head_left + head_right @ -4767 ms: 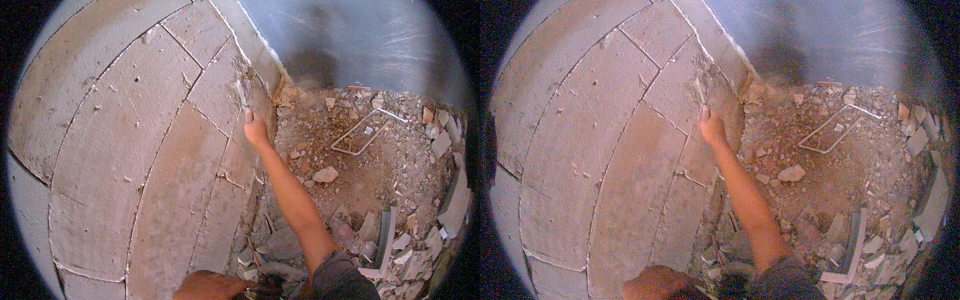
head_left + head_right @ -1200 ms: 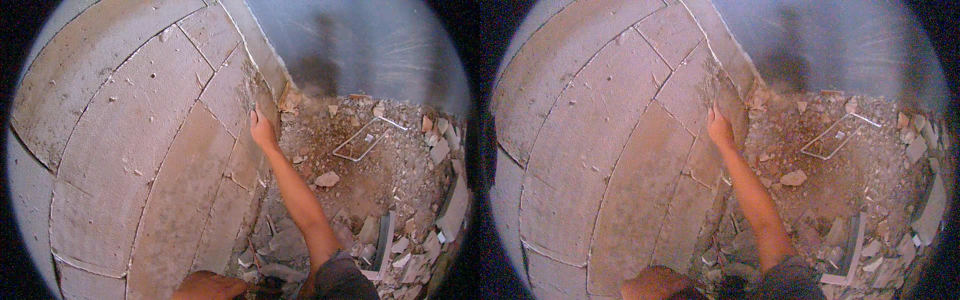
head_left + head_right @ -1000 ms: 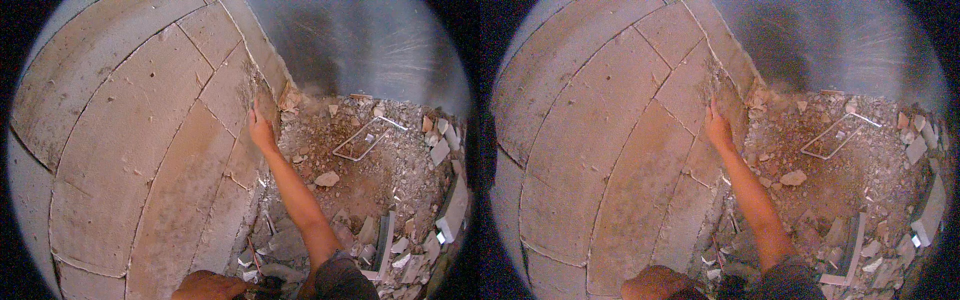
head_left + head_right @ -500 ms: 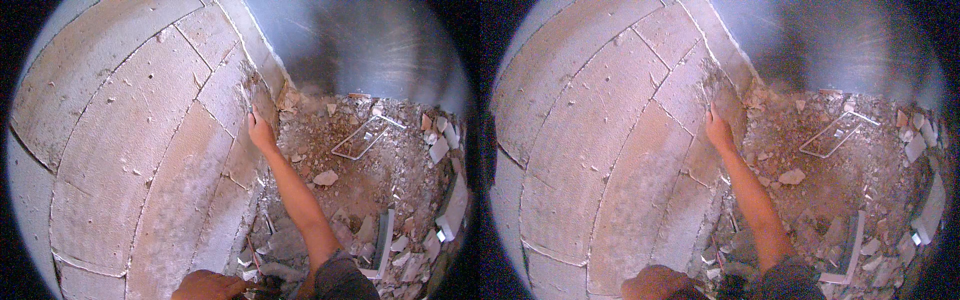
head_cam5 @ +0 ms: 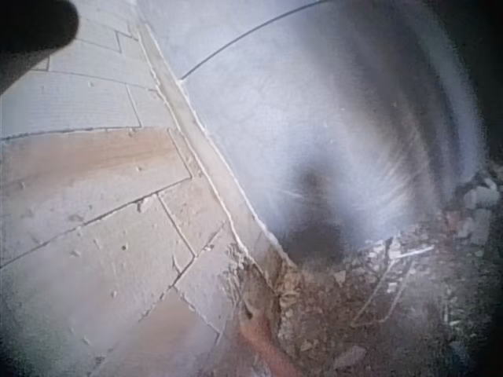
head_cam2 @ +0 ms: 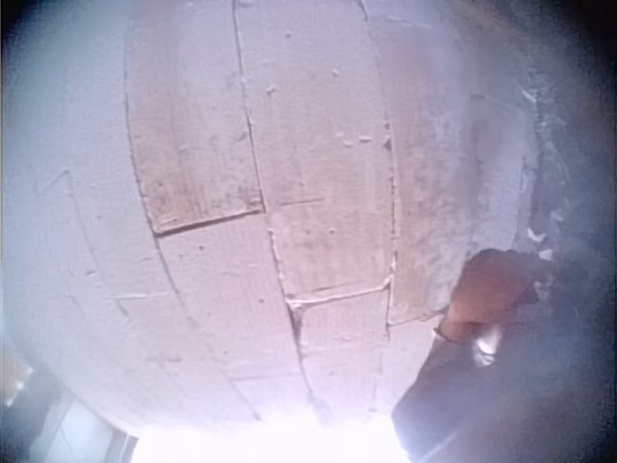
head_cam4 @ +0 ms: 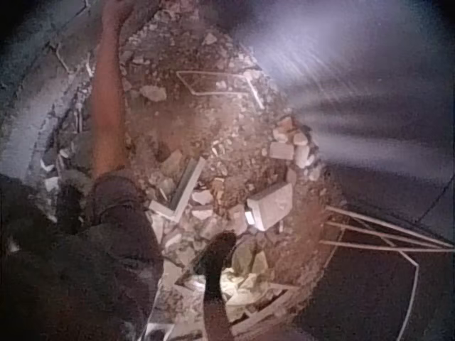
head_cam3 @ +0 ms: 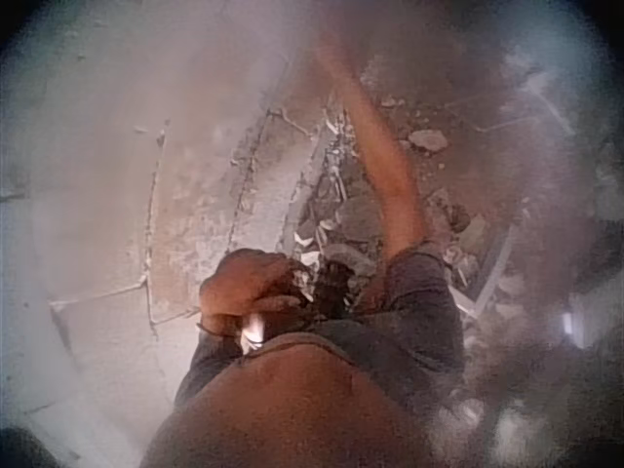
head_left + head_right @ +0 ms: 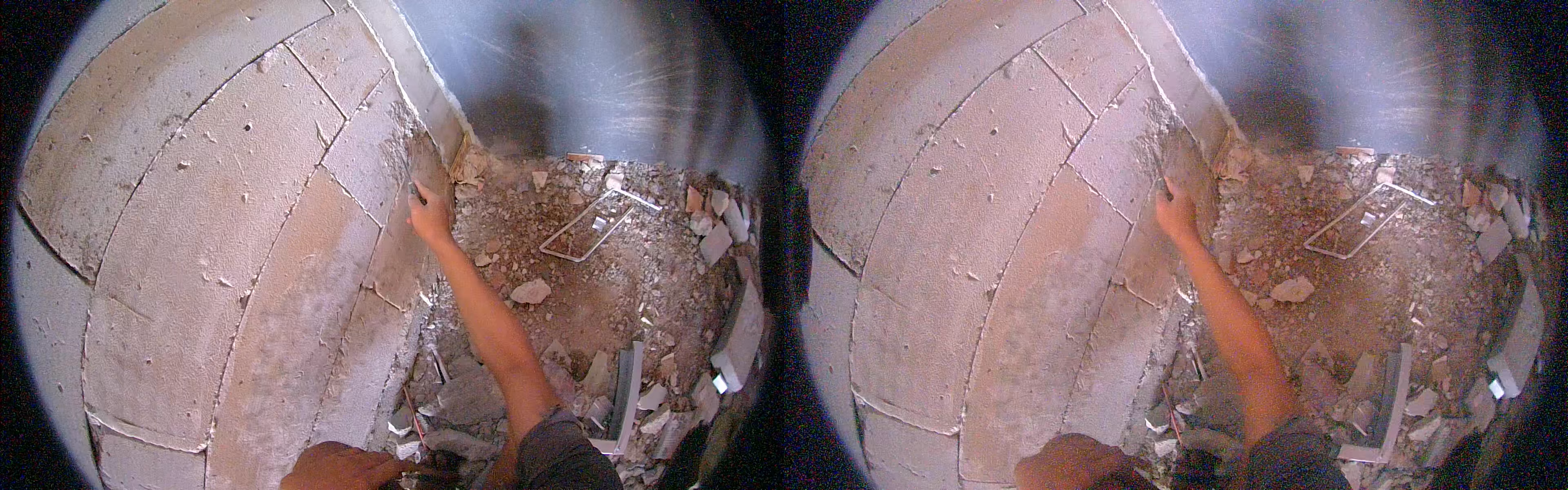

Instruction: The person scrapes the side of a concrete block wall using a small metal blade, removing debris and smoothing the surface near a corner.

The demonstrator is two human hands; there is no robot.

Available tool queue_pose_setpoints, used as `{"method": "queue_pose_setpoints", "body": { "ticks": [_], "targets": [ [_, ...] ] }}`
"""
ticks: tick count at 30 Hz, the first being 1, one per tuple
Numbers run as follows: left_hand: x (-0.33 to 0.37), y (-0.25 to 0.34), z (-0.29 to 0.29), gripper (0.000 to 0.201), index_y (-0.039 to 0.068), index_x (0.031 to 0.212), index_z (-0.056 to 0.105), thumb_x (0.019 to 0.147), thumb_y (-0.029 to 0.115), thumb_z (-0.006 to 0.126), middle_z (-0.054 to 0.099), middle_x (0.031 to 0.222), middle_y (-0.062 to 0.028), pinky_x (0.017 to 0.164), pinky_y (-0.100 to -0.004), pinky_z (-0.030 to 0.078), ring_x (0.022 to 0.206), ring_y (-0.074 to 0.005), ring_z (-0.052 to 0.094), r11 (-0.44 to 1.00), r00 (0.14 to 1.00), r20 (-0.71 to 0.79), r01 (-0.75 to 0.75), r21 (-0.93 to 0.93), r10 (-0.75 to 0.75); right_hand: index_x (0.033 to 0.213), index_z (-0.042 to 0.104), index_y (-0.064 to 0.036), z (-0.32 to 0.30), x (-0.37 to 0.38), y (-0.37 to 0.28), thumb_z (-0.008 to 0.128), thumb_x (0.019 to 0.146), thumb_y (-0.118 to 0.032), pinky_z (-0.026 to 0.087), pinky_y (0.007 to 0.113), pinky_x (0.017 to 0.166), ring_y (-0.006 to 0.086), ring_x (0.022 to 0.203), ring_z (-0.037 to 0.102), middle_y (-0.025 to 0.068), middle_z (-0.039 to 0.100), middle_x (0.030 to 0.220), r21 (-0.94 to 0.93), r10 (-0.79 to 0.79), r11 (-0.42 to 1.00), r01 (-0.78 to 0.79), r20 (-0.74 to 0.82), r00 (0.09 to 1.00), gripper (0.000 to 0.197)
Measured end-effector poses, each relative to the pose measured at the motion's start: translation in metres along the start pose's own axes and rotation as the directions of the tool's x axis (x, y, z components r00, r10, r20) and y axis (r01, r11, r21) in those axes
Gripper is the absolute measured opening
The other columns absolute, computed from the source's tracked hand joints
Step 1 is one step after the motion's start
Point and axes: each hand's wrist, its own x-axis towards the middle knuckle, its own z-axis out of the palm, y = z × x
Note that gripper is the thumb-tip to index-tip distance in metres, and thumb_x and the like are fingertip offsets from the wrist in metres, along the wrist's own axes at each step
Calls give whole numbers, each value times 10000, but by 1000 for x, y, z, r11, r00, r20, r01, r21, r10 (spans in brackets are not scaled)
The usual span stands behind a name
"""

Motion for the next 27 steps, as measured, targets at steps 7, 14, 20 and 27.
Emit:
{"method": "queue_pose_setpoints", "body": {
  "ticks": [7, 14, 20, 27],
  "targets": [
    [-2, -1, 2, 494, 83, 1129, 561, 788, 434, 627, 630, 883, -140, 674, -414, 456, 803, -349, 606, 999, 1000, 3, 24, -26, -24, 1259, 525, -14, 4, -11, -34, 501, 822, -191, 419, 390, 946, 390, 1095, 553, 292, 569, 1149, -91, -95, 991, 97, 25, 995, 472],
    [3, -4, 2, 484, 88, 1110, 571, 787, 444, 625, 626, 871, -131, 669, -417, 452, 792, -348, 601, 999, 999, 15, 28, -29, -28, 1257, 513, 23, -3, -21, -57, 476, 805, -199, 407, 419, 969, 431, 1093, 536, 317, 548, 1153, -272, 90, 962, -37, 183, 979, 505],
    [0, -4, 1, 474, 89, 1112, 569, 796, 438, 623, 618, 879, -128, 664, -415, 453, 789, -345, 599, 1000, 1000, -8, 17, -7, -17, 1254, 522, 9, -2, -27, -67, 478, 828, -231, 436, 443, 924, 442, 1042, 557, 317, 575, 1087, -332, 1, 941, 69, 206, 979, 491],
    [0, -16, 10, 474, 87, 1114, 569, 803, 440, 620, 619, 881, -129, 659, -414, 454, 786, -343, 598, 997, 998, -47, -39, -67, 36, 1223, 554, -11, -3, -21, -37, 526, 809, -203, 472, 399, 832, 408, 938, 609, 310, 603, 996, -251, -36, 966, 58, 89, 995, 458]
  ]
}}
